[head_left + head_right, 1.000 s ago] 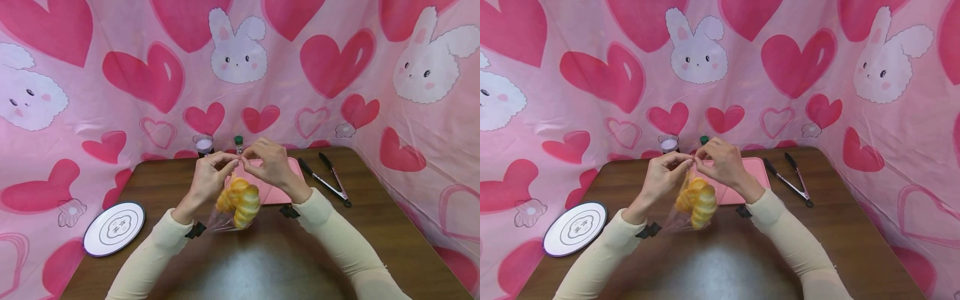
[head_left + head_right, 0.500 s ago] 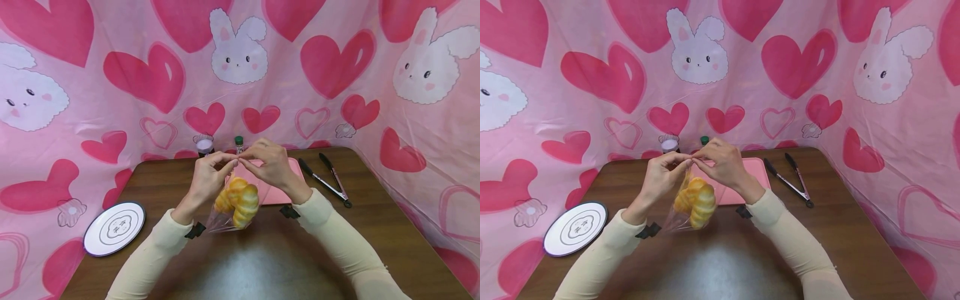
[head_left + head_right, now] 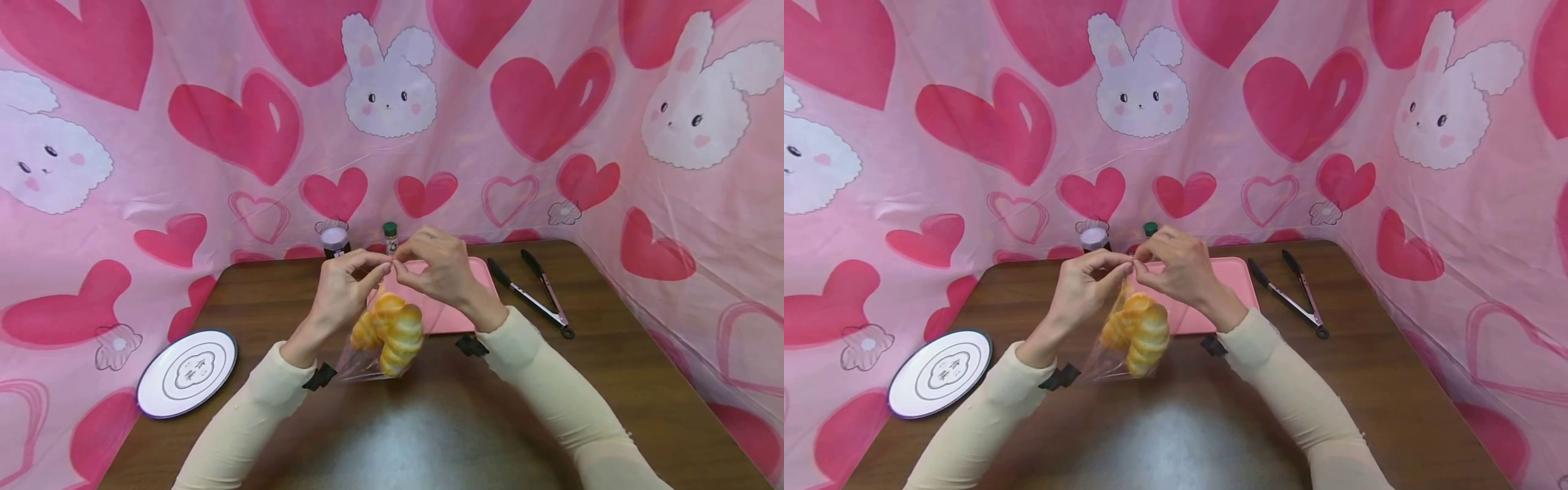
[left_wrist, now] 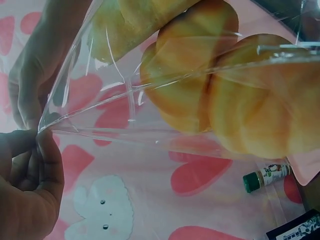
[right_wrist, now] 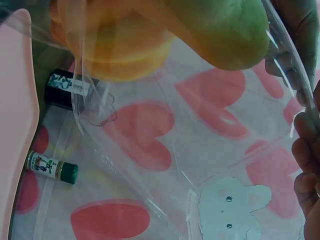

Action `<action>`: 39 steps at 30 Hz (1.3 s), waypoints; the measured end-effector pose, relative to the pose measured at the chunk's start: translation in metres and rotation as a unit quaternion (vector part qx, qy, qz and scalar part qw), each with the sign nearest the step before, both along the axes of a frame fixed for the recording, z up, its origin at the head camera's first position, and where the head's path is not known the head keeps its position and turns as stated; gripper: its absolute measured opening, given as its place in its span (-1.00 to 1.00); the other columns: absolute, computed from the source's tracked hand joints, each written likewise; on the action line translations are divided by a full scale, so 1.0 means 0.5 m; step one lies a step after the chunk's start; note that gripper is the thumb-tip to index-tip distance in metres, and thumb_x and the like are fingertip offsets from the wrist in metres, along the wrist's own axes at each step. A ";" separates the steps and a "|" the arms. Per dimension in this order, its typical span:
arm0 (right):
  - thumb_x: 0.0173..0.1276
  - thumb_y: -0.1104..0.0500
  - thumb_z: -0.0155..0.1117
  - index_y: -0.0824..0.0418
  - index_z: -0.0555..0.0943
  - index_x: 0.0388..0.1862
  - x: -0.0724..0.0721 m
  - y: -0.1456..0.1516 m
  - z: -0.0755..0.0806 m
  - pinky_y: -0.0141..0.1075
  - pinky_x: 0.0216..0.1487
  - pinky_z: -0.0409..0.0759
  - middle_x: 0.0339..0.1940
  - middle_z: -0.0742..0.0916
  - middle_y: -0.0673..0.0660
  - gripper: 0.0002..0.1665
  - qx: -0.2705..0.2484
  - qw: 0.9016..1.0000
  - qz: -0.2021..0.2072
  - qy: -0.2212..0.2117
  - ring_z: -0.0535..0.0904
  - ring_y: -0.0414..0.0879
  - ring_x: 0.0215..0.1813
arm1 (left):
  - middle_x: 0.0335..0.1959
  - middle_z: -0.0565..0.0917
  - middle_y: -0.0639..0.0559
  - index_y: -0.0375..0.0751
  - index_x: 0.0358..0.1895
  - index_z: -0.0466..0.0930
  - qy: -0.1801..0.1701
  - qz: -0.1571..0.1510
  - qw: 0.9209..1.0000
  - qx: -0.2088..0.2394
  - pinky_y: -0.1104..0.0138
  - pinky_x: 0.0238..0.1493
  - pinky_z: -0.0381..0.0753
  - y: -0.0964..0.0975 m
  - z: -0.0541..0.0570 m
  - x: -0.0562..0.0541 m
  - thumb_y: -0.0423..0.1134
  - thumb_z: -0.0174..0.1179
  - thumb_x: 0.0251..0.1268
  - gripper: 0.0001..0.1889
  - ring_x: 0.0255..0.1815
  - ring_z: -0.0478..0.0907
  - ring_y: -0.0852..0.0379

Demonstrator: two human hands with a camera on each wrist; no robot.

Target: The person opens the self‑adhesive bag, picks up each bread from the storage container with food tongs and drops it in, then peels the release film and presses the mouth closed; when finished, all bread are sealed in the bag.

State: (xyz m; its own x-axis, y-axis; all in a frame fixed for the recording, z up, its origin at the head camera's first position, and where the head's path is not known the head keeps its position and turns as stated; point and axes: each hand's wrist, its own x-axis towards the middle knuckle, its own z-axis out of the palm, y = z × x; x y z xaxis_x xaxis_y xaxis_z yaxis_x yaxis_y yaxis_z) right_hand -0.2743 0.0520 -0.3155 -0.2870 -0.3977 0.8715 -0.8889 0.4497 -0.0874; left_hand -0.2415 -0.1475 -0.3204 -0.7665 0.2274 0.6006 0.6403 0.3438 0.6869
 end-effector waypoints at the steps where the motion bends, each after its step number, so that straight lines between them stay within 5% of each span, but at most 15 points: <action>1: 0.07 0.20 0.47 0.13 0.71 -0.44 0.000 -0.001 0.000 -0.30 -0.34 0.64 -0.48 0.75 0.00 -0.92 -0.003 1.000 0.000 0.000 0.63 -0.13 -0.34 | -0.39 0.73 0.04 -0.12 -0.17 0.80 -0.004 -0.001 1.000 0.000 0.44 -0.45 0.58 0.000 0.000 0.000 -0.26 0.35 0.28 -0.88 -0.51 0.57 0.09; 16: 0.08 0.13 0.53 0.16 0.73 -0.32 0.000 0.006 0.002 -0.24 -0.31 0.68 -0.40 0.77 0.04 -0.80 -0.017 0.999 0.005 -0.050 0.65 -0.10 -0.31 | -0.29 0.78 -0.01 -0.14 -0.09 0.79 -0.015 0.004 1.000 0.014 0.40 -0.40 0.67 0.000 0.003 0.000 -0.25 0.35 0.29 -0.83 -0.47 0.65 0.05; 31: 0.05 0.19 0.58 0.15 0.81 -0.30 0.004 0.005 0.005 -0.33 -0.39 0.59 -0.39 0.81 0.01 -0.81 -0.017 1.000 0.011 -0.003 0.63 -0.13 -0.30 | -0.36 0.75 0.01 -0.15 -0.14 0.80 0.011 0.004 1.000 0.009 0.43 -0.42 0.63 0.000 0.004 -0.001 -0.27 0.36 0.27 -0.85 -0.53 0.55 0.21; 39: 0.10 0.17 0.51 0.18 0.75 -0.38 0.002 -0.002 0.001 -0.29 -0.33 0.65 -0.45 0.78 0.05 -0.87 -0.031 0.999 -0.006 -0.021 0.66 -0.08 -0.36 | -0.29 0.80 -0.02 -0.15 -0.14 0.80 0.009 0.021 1.000 0.007 0.46 -0.34 0.66 0.001 0.005 0.003 -0.27 0.36 0.27 -0.86 -0.46 0.60 0.21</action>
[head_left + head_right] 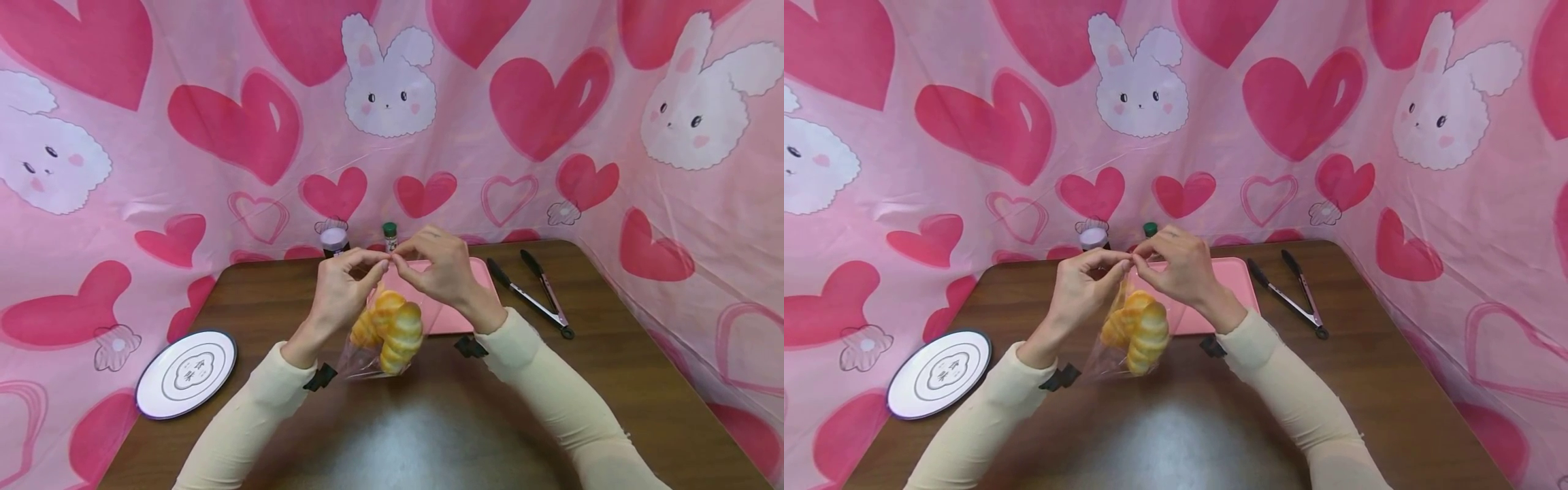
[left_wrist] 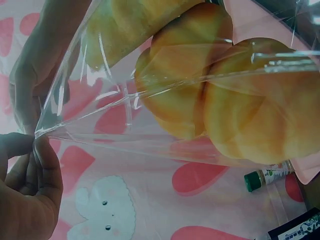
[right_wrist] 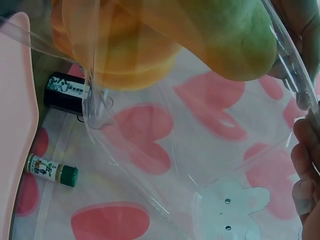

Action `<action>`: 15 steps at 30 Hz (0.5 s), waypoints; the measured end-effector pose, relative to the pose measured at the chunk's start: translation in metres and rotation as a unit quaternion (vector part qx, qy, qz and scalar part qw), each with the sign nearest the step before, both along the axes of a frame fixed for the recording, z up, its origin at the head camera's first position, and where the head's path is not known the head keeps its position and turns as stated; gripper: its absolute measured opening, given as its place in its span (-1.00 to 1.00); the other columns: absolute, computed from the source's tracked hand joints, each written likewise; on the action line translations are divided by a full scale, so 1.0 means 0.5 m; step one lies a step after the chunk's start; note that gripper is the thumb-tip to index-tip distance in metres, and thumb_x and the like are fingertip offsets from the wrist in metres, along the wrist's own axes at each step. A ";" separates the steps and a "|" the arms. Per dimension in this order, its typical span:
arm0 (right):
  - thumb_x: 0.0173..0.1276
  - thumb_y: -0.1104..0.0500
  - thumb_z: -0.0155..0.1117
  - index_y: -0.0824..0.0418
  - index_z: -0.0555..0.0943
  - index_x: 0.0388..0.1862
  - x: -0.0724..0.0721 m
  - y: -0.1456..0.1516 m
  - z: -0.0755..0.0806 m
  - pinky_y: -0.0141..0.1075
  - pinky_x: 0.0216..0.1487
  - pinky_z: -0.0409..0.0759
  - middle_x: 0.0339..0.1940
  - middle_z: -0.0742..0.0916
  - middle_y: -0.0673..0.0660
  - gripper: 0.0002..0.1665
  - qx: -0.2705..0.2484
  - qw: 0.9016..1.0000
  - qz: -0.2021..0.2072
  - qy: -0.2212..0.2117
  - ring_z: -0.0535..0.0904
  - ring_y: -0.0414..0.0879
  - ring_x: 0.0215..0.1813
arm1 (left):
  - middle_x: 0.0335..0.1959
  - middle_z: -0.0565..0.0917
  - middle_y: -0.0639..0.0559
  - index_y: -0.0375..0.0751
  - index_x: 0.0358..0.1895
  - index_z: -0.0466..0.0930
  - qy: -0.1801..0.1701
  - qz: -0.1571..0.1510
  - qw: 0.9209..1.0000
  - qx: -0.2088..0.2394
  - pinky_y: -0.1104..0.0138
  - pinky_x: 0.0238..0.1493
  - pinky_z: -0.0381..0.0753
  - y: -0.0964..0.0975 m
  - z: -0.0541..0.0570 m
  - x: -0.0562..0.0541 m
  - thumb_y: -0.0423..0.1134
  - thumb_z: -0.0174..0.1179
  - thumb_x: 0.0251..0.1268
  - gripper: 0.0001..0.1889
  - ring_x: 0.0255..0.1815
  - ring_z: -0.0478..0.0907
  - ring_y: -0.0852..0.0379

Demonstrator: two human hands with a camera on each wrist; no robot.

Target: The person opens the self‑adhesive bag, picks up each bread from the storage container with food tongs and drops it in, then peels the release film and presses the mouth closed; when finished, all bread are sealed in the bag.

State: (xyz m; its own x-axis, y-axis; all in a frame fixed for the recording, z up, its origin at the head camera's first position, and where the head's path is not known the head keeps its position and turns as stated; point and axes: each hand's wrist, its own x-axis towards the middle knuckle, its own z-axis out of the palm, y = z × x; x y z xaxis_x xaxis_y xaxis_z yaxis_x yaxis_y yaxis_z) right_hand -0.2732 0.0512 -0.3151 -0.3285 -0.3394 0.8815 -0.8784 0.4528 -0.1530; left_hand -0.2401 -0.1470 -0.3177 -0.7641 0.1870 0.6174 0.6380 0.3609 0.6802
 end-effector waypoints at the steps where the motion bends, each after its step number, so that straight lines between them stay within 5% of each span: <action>1: 0.11 0.17 0.50 0.18 0.75 -0.38 0.000 -0.001 0.000 -0.28 -0.33 0.65 -0.45 0.78 0.05 -0.88 -0.003 1.000 0.000 -0.003 0.66 -0.08 -0.36 | -0.29 0.80 -0.02 -0.15 -0.15 0.80 0.001 0.001 1.000 0.001 0.46 -0.34 0.66 0.000 0.000 0.000 -0.28 0.36 0.26 -0.86 -0.46 0.60 0.21; 15: 0.14 0.26 0.48 0.20 0.74 -0.39 -0.002 0.008 0.001 -0.40 -0.42 0.53 -0.48 0.75 0.05 -0.94 -0.077 0.994 0.008 -0.081 0.56 -0.13 -0.46 | -0.31 0.80 0.02 -0.14 -0.16 0.80 0.003 0.021 1.000 0.017 0.44 -0.40 0.62 -0.006 -0.001 0.001 -0.22 0.36 0.28 -0.86 -0.47 0.58 0.21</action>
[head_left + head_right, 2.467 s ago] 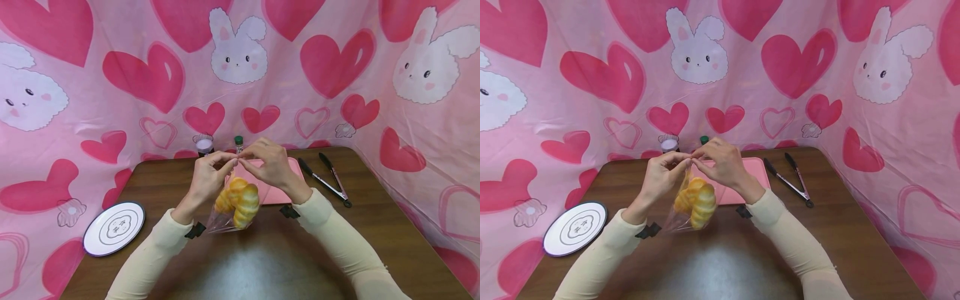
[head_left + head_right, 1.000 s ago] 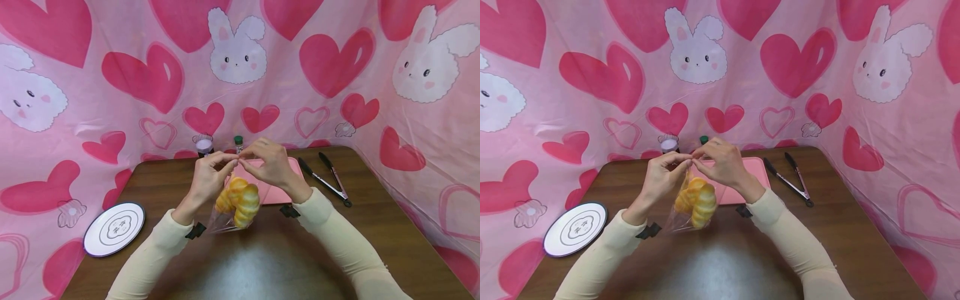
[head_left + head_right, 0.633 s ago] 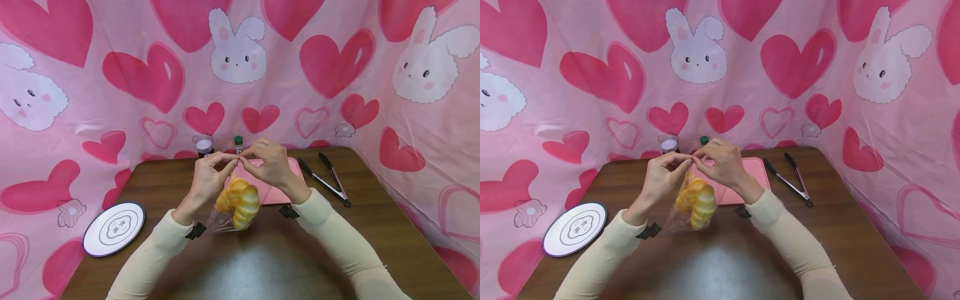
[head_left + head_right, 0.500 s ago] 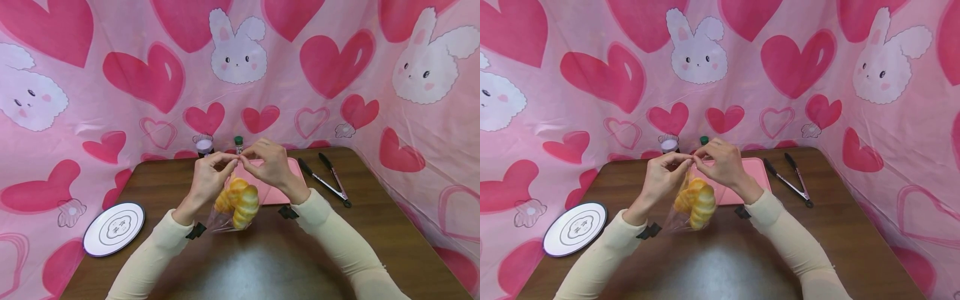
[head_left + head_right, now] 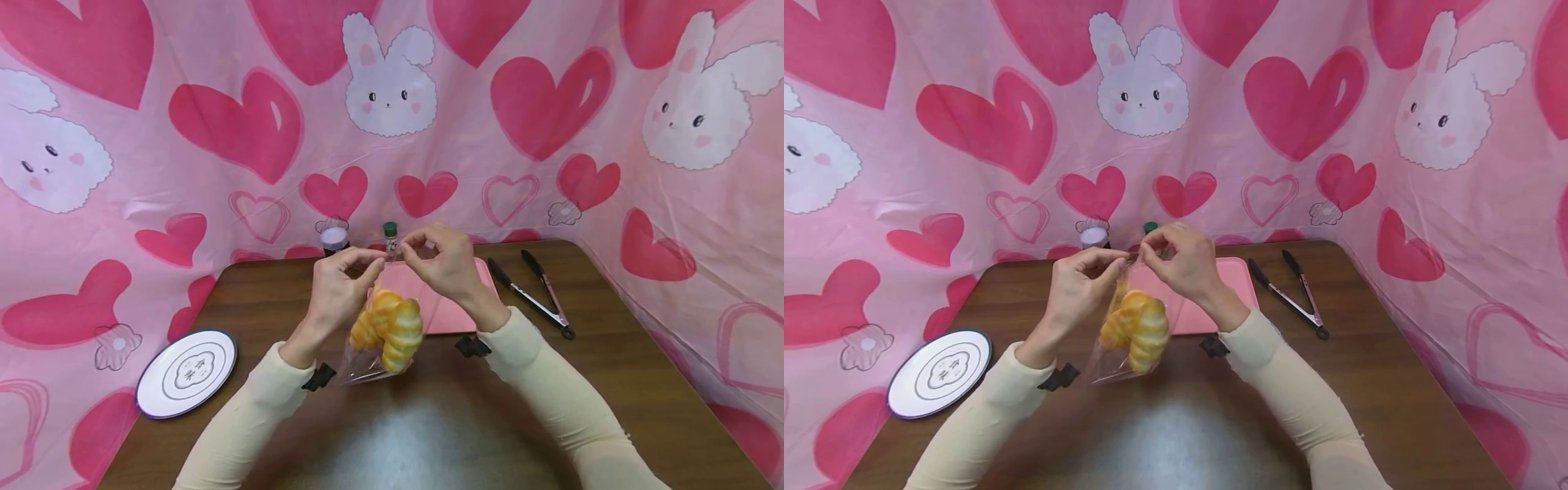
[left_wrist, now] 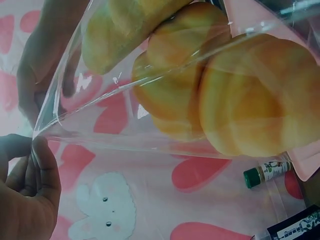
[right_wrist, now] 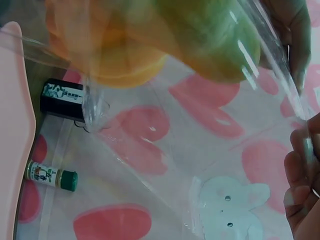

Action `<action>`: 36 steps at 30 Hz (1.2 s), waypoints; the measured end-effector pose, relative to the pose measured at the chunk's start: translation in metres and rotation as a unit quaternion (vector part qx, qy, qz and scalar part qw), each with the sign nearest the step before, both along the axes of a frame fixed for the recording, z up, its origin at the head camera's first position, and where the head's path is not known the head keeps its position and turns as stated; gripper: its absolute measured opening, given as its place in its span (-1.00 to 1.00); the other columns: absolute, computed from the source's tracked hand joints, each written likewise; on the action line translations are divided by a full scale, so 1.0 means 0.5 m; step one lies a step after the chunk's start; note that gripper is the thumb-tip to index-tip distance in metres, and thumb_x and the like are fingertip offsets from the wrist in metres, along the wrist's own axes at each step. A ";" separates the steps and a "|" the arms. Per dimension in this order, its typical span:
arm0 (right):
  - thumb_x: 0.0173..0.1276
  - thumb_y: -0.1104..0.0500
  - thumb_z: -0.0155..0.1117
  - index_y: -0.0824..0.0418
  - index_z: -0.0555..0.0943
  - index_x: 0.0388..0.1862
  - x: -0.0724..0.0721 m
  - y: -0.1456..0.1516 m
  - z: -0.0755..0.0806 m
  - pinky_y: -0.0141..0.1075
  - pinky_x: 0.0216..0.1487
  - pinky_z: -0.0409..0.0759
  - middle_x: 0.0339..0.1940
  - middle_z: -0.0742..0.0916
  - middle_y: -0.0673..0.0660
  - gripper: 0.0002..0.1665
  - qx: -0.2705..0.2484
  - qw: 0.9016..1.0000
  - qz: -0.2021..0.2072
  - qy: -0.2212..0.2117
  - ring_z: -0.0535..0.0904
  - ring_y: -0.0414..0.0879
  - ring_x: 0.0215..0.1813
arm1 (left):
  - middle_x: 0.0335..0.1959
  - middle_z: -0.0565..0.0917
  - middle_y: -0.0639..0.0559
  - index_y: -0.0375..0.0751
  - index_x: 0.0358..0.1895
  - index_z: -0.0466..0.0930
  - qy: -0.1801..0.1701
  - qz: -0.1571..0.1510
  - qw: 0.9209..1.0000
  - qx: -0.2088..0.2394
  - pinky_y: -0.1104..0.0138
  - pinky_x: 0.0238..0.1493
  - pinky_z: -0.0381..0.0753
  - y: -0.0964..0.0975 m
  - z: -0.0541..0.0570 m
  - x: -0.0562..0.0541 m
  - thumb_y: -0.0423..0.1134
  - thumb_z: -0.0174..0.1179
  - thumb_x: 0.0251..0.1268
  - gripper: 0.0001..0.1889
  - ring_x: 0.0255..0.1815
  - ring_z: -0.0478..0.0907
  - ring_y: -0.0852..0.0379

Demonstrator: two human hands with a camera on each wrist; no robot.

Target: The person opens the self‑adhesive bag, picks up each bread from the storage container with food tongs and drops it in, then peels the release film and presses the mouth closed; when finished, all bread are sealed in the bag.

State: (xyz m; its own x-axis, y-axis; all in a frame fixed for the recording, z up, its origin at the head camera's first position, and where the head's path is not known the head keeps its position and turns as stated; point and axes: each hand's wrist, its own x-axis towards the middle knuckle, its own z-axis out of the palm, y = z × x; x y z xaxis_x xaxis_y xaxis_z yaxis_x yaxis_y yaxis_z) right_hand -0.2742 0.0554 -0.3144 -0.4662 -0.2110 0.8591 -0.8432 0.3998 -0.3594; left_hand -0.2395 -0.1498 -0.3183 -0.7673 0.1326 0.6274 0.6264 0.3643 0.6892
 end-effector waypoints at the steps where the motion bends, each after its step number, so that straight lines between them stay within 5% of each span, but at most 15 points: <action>1: 0.16 0.26 0.47 0.21 0.74 -0.38 -0.001 0.003 0.000 -0.42 -0.43 0.50 -0.48 0.75 0.06 -0.94 -0.007 1.000 -0.004 -0.009 0.54 -0.14 -0.46 | -0.32 0.79 0.02 -0.13 -0.16 0.80 0.001 0.003 1.000 0.003 0.44 -0.40 0.61 -0.002 0.001 0.000 -0.22 0.36 0.28 -0.86 -0.46 0.58 0.20; 9: 0.20 0.28 0.46 0.25 0.73 -0.34 -0.011 0.027 0.005 -0.40 -0.44 0.45 -0.46 0.74 0.12 -0.93 -0.055 0.997 -0.020 -0.045 0.51 -0.18 -0.42 | -0.21 0.80 -0.01 -0.11 -0.08 0.80 0.003 0.003 0.999 0.035 0.49 -0.31 0.64 -0.011 0.004 -0.002 -0.22 0.36 0.28 -0.81 -0.35 0.61 0.18; 16: 0.26 0.19 0.43 0.26 0.73 -0.30 -0.021 0.050 0.009 -0.41 -0.40 0.52 -0.42 0.76 0.14 -0.87 -0.076 0.992 -0.049 -0.083 0.58 -0.11 -0.37 | -0.32 0.79 -0.07 -0.20 -0.17 0.80 0.000 0.019 0.998 0.058 0.52 -0.35 0.61 -0.020 0.006 -0.003 -0.32 0.39 0.22 -0.87 -0.41 0.61 0.23; 24: 0.23 0.29 0.44 0.32 0.72 -0.33 -0.036 0.080 0.015 -0.55 -0.43 0.41 -0.45 0.74 0.25 -0.91 -0.117 0.985 -0.086 -0.097 0.49 -0.38 -0.36 | -0.34 0.78 -0.13 -0.25 -0.17 0.79 -0.001 0.015 0.997 0.071 0.52 -0.38 0.60 -0.035 0.010 -0.005 -0.28 0.39 0.23 -0.84 -0.43 0.61 0.25; 36: 0.26 0.40 0.34 0.51 0.66 -0.34 0.003 0.114 0.055 -0.62 -0.42 0.32 -0.47 0.69 0.37 -0.89 -0.150 0.975 -0.130 -0.102 0.44 -0.43 -0.37 | -0.47 0.71 -0.12 -0.24 -0.19 0.79 0.037 0.029 0.997 0.068 0.54 -0.42 0.56 -0.056 0.009 -0.009 -0.28 0.37 0.26 -0.86 -0.47 0.54 0.24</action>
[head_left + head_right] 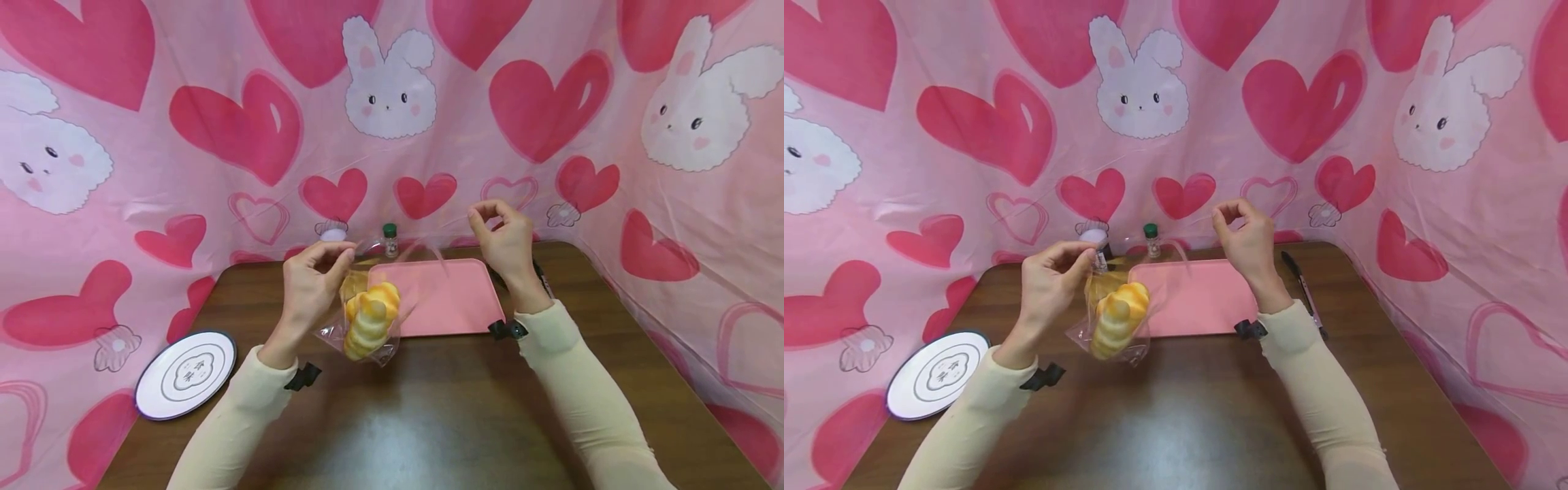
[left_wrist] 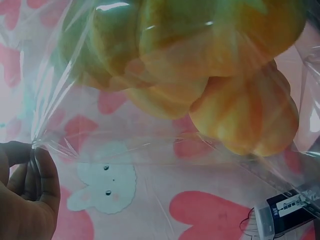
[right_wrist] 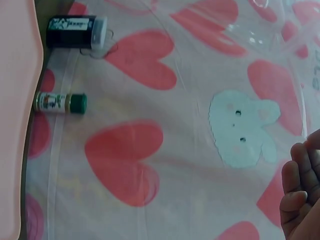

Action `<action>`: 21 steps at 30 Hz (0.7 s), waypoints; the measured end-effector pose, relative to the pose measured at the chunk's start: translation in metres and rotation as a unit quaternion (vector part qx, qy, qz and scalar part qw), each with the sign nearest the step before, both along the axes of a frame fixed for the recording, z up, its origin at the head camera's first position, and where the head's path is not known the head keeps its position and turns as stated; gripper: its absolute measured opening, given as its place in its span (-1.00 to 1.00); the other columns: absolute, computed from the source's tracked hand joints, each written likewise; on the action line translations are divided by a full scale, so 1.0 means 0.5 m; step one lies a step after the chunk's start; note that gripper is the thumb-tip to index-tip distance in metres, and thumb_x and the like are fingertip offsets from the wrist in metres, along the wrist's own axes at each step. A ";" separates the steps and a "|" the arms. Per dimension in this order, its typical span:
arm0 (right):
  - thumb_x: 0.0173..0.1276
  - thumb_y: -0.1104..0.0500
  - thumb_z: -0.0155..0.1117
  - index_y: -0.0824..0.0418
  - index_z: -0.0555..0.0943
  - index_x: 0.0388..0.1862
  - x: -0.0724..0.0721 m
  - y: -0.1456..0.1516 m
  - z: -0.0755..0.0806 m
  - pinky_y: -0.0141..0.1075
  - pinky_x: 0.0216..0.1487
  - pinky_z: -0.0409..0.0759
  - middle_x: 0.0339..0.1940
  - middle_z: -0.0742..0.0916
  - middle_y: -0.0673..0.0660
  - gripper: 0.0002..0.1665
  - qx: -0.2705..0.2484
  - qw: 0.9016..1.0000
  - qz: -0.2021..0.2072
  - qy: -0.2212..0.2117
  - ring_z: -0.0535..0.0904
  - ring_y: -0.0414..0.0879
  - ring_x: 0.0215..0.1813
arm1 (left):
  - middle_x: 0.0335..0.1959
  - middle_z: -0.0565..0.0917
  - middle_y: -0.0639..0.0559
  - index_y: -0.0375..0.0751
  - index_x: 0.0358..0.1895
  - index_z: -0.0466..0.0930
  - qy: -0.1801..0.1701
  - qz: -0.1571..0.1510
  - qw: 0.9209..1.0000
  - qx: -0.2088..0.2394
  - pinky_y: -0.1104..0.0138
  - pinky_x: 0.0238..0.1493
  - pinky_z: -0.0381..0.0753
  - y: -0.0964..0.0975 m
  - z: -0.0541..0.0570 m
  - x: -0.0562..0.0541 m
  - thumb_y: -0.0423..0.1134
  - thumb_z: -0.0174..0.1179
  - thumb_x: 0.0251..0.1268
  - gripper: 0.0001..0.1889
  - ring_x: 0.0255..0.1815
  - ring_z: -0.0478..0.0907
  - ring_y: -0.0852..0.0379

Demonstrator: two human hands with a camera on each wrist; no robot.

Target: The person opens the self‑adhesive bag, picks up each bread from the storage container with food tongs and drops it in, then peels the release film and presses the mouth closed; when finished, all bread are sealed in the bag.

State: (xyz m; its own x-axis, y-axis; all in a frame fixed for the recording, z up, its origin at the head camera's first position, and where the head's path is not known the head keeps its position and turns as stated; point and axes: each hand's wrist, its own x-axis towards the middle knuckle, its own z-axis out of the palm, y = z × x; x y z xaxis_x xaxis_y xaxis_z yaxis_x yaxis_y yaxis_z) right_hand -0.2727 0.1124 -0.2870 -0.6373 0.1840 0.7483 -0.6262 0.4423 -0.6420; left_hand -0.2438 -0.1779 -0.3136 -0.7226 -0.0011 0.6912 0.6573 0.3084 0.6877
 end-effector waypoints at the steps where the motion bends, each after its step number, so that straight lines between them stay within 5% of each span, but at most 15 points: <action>1: 0.26 0.40 0.34 0.51 0.66 -0.33 -0.001 0.005 -0.001 -0.61 -0.43 0.33 -0.49 0.68 0.33 -0.89 -0.004 1.000 -0.003 -0.002 0.44 -0.43 -0.38 | -0.48 0.70 -0.13 -0.26 -0.19 0.78 0.001 0.003 1.000 0.000 0.55 -0.43 0.56 -0.001 0.000 -0.001 -0.30 0.36 0.25 -0.87 -0.48 0.54 0.25; 8: 0.27 0.37 0.35 0.53 0.67 -0.32 -0.014 0.043 -0.008 -0.60 -0.44 0.36 -0.53 0.61 -0.21 -0.84 -0.040 0.999 -0.024 -0.012 0.44 -0.41 -0.43 | -0.43 0.73 -0.28 -0.43 -0.21 0.75 0.003 0.028 1.000 0.007 0.61 -0.39 0.53 -0.004 0.015 0.010 -0.46 0.33 0.23 -0.89 -0.46 0.54 0.35; 13: 0.25 0.38 0.34 0.56 0.65 -0.33 -0.021 0.066 -0.013 -0.62 -0.43 0.30 -0.56 0.58 -0.34 -0.83 -0.051 0.998 -0.047 -0.002 0.45 -0.43 -0.40 | -0.37 0.73 -0.35 -0.50 -0.21 0.73 0.000 0.041 0.999 0.015 0.63 -0.38 0.52 -0.008 0.023 0.016 -0.49 0.33 0.21 -0.88 -0.44 0.55 0.39; 21: 0.25 0.31 0.32 0.58 0.64 -0.31 -0.031 0.099 -0.019 -0.61 -0.30 0.30 -0.56 0.54 -0.50 -0.75 -0.062 0.995 -0.081 -0.001 0.43 -0.51 -0.37 | -0.31 0.77 -0.25 -0.31 -0.18 0.77 -0.007 0.053 0.998 0.029 0.60 -0.33 0.59 -0.036 0.005 -0.005 -0.37 0.37 0.23 -0.87 -0.40 0.59 0.39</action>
State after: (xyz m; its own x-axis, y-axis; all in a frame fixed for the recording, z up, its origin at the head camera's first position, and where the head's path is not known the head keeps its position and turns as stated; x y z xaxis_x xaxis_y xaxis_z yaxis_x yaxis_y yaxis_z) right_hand -0.2880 0.1619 -0.2964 -0.5934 0.3762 0.7115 -0.5510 0.4546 -0.6999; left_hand -0.2463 -0.1957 -0.3110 -0.7252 -0.1186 0.6782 0.6138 0.3348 0.7149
